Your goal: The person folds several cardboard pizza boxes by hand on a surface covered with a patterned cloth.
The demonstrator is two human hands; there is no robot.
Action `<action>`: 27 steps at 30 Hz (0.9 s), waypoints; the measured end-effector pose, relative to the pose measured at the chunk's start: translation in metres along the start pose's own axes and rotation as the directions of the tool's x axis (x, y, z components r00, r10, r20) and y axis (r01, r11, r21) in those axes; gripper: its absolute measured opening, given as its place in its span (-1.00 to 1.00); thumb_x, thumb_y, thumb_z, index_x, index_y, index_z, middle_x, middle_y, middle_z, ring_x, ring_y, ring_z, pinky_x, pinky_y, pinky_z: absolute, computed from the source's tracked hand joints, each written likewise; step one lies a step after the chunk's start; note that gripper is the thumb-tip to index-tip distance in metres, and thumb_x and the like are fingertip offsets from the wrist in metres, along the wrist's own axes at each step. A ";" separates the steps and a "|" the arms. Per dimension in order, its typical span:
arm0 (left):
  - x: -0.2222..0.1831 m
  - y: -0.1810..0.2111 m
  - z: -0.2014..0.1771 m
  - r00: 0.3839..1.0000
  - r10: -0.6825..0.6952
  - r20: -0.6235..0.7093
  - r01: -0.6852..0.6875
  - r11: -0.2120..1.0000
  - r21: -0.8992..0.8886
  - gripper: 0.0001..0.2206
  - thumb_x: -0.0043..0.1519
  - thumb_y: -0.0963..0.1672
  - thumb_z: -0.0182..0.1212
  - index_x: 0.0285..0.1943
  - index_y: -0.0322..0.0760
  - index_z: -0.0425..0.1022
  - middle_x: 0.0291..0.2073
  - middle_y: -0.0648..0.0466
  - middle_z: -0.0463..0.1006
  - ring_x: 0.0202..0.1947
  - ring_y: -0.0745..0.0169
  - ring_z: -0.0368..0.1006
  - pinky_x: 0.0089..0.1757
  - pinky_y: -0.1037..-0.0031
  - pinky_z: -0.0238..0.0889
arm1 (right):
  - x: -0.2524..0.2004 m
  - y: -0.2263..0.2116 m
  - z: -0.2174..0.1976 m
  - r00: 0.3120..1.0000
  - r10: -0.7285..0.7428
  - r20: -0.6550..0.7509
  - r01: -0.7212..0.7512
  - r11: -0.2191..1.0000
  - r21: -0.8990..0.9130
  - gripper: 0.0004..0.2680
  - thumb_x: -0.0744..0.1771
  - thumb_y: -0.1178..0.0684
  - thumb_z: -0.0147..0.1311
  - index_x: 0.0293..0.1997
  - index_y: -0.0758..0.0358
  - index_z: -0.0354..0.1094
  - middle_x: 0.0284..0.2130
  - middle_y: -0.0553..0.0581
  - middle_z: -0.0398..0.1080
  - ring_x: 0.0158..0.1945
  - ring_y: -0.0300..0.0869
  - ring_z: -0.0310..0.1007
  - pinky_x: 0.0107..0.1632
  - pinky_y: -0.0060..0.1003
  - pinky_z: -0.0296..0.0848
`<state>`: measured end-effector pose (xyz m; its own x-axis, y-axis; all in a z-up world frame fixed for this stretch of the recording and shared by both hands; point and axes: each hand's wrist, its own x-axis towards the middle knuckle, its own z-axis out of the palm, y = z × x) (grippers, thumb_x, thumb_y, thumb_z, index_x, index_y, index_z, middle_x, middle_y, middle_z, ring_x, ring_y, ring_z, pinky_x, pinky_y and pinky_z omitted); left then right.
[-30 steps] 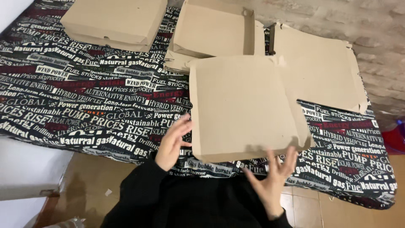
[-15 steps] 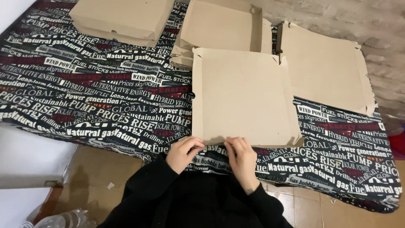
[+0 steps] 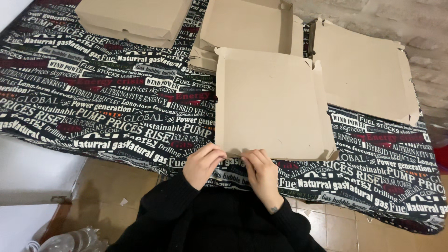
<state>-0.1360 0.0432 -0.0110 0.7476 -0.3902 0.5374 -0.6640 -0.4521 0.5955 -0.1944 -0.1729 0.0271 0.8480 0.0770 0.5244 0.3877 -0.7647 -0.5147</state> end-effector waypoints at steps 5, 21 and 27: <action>0.016 0.006 -0.015 0.991 -0.046 0.128 0.038 0.998 0.058 -0.93 0.42 -0.11 0.23 -0.09 -0.11 0.60 -0.26 0.16 0.58 -0.22 -0.03 0.63 -0.18 0.25 0.57 | 0.005 -0.017 0.000 0.997 -0.083 0.005 0.083 0.991 -0.105 -0.93 0.42 0.11 0.17 -0.24 0.12 0.52 -0.39 -0.07 0.51 -0.20 -0.09 0.57 -0.24 -0.26 0.58; 0.042 0.015 0.013 0.842 -0.169 0.513 -0.122 0.866 0.486 -0.76 0.22 -0.18 0.36 -0.05 -0.07 0.36 -0.34 0.12 0.61 -0.30 -0.11 0.66 -0.28 0.13 0.53 | -0.010 0.001 0.007 0.990 -0.131 0.043 0.138 0.944 -0.300 -0.91 0.45 0.04 0.10 -0.19 0.03 0.48 -0.43 -0.14 0.39 -0.27 -0.16 0.54 -0.31 -0.31 0.54; 0.033 0.023 -0.006 0.871 -0.149 0.469 -0.040 0.928 0.370 -0.75 0.21 -0.02 0.51 -0.27 -0.16 0.53 -0.14 0.12 0.35 -0.27 0.12 0.48 -0.35 0.32 0.49 | -0.022 0.009 -0.027 0.997 -0.071 0.040 0.078 0.977 -0.198 -0.95 0.39 0.04 0.21 -0.14 0.11 0.53 -0.28 0.02 0.54 -0.14 -0.11 0.60 -0.18 -0.25 0.60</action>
<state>-0.1269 0.0246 0.0242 0.7548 -0.6484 0.0990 -0.6426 -0.7008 0.3099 -0.2193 -0.1989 0.0289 0.8318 0.1567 0.5325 0.3731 -0.8681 -0.3275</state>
